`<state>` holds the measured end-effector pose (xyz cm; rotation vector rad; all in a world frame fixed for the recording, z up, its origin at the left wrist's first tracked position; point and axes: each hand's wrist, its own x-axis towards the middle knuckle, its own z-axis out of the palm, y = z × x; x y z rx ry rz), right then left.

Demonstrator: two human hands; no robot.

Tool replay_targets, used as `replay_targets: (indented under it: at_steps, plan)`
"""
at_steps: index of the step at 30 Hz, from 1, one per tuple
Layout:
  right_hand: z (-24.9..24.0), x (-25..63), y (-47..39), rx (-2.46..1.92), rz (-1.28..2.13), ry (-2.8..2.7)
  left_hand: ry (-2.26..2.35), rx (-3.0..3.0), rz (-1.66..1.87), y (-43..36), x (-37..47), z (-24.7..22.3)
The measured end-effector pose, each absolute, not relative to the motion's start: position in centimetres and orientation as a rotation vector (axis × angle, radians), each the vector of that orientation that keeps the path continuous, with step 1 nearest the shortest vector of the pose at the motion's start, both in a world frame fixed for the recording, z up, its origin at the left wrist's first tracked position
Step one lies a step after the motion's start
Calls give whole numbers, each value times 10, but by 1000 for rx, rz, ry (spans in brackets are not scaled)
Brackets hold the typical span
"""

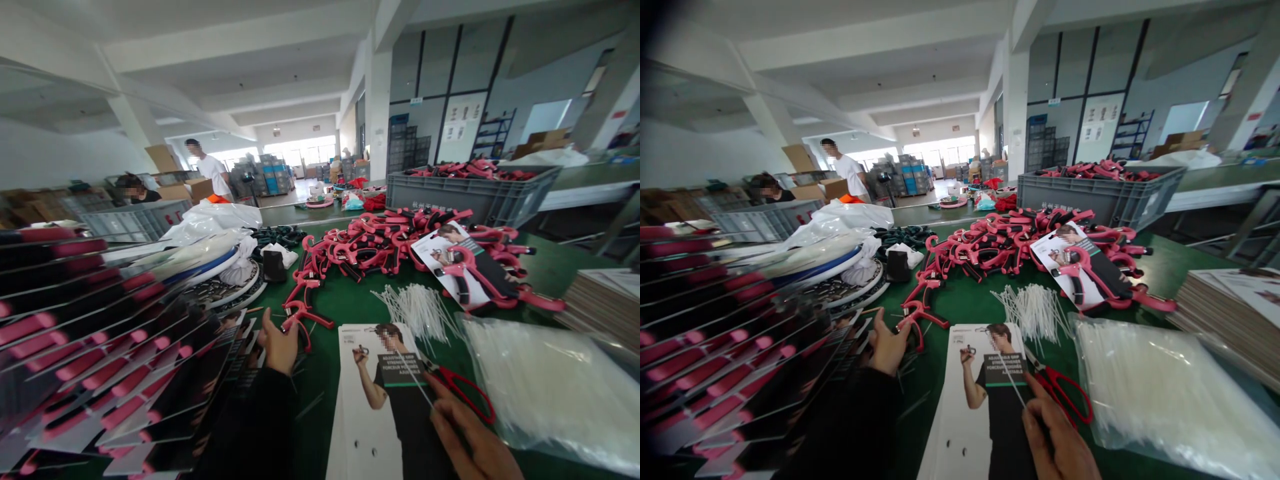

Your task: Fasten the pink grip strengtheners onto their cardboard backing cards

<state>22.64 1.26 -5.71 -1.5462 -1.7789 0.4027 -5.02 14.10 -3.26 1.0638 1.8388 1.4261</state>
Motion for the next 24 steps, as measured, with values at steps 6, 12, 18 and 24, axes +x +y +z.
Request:
replay_targets:
  at_steps: [6, 12, 18, 24]
  plan:
    - [-61, 214, 3, -1586, 676, -1509, 1695, 1475, 992, 72, -11, -38]
    - [-36, 200, 22, -1444, 1024, -1330, 1649, 1472, 885, 59, -4, -47]
    - [-24, 206, 28, -1494, 810, -1519, 1604, 1390, 1103, 64, -20, -46]
    - [-9, 206, 30, -1513, 1065, -1253, 1622, 1295, 1135, 73, -15, -46]
